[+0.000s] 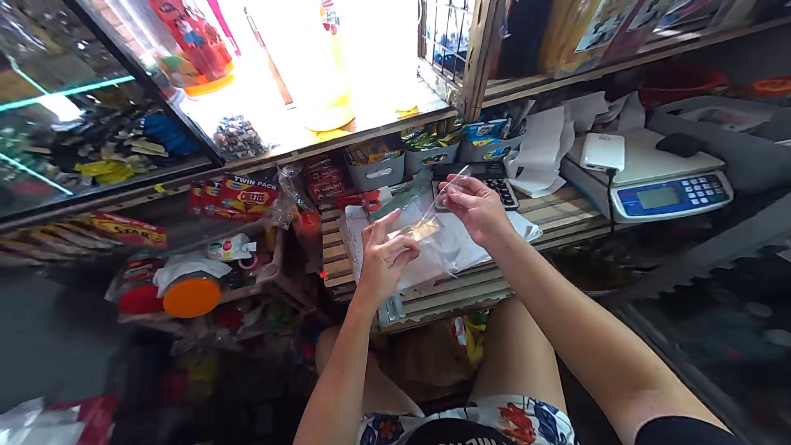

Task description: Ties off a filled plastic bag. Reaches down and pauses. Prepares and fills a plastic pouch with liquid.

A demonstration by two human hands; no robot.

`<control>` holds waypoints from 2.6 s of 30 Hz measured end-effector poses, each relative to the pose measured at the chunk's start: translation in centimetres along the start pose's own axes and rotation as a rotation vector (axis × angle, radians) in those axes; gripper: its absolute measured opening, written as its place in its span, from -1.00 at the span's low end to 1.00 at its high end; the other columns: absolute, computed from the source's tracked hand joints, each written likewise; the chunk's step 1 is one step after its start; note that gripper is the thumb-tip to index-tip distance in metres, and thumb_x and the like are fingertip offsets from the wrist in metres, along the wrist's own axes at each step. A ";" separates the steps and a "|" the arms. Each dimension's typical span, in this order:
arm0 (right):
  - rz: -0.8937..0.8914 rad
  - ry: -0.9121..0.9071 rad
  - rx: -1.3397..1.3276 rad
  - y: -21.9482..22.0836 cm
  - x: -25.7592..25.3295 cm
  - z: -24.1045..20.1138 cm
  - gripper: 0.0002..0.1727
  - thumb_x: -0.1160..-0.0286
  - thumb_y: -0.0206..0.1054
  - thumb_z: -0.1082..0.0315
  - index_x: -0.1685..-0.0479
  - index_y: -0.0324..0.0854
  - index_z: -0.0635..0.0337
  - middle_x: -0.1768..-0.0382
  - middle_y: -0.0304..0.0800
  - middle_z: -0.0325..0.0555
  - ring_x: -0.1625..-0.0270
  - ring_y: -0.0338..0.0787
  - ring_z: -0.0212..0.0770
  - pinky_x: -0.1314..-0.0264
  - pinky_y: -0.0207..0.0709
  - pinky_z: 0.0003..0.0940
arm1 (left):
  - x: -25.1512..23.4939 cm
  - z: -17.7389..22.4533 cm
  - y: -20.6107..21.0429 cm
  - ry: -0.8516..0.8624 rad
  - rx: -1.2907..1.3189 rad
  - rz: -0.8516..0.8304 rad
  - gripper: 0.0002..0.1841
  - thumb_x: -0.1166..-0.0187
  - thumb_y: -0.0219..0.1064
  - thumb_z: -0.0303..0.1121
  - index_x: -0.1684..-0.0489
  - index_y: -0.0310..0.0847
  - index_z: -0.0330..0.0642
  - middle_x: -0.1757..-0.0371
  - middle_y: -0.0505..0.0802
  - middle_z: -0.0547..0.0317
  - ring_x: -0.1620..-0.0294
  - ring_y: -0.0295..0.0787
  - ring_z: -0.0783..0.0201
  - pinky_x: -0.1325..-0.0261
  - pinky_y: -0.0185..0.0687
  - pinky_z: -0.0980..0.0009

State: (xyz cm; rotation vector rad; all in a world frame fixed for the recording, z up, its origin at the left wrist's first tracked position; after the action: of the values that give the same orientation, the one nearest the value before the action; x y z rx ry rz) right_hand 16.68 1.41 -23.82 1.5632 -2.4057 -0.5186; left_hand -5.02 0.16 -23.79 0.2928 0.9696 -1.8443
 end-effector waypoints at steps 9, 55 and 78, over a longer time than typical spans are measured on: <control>0.024 -0.248 0.583 -0.5 -2.4 3.1 -0.21 -0.49 0.46 0.36 -0.68 0.13 0.30 -0.59 0.36 0.30 -0.46 0.62 0.11 -0.36 0.62 -0.01 | -3.9 -4.0 3.4 -0.240 -0.438 -0.030 -0.89 -0.52 0.44 -0.49 0.12 0.85 -0.22 -0.07 0.86 -0.07 -0.21 0.73 -0.15 -0.31 0.60 -0.13; -0.202 0.170 -0.134 -0.2 9.2 2.7 -0.42 -0.94 -0.24 0.05 0.31 0.66 0.04 0.54 0.71 -0.35 0.56 0.63 -0.52 0.45 0.57 -0.64 | 2.0 4.5 2.4 -0.359 0.488 -0.091 -0.64 -0.57 0.18 -0.67 -0.19 0.79 -0.18 -0.10 0.81 0.16 0.26 0.74 0.41 0.17 0.75 0.50; -0.280 -0.323 0.311 -0.3 11.4 -0.8 -0.89 -0.55 0.39 0.42 0.09 0.80 0.08 0.19 0.85 -0.34 0.18 0.78 -0.46 0.06 0.69 -0.54 | 4.9 4.4 3.2 -0.235 0.249 -0.127 -0.31 -0.65 0.33 0.03 -0.65 0.36 -0.22 -0.54 0.65 0.07 -0.60 0.51 0.27 -0.61 0.47 0.19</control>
State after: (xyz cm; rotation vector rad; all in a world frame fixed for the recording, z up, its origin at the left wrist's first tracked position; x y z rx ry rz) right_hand 12.65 -9.25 -23.24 2.1138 -2.6152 -0.4978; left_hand -3.68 -6.93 -25.36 0.1616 0.6101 -2.0655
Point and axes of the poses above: each hand's wrist, its own x-axis away from the middle knuckle, its own y-axis out of the palm, z = x × y, the point moved 8 cm from there along -x, towards the middle knuckle
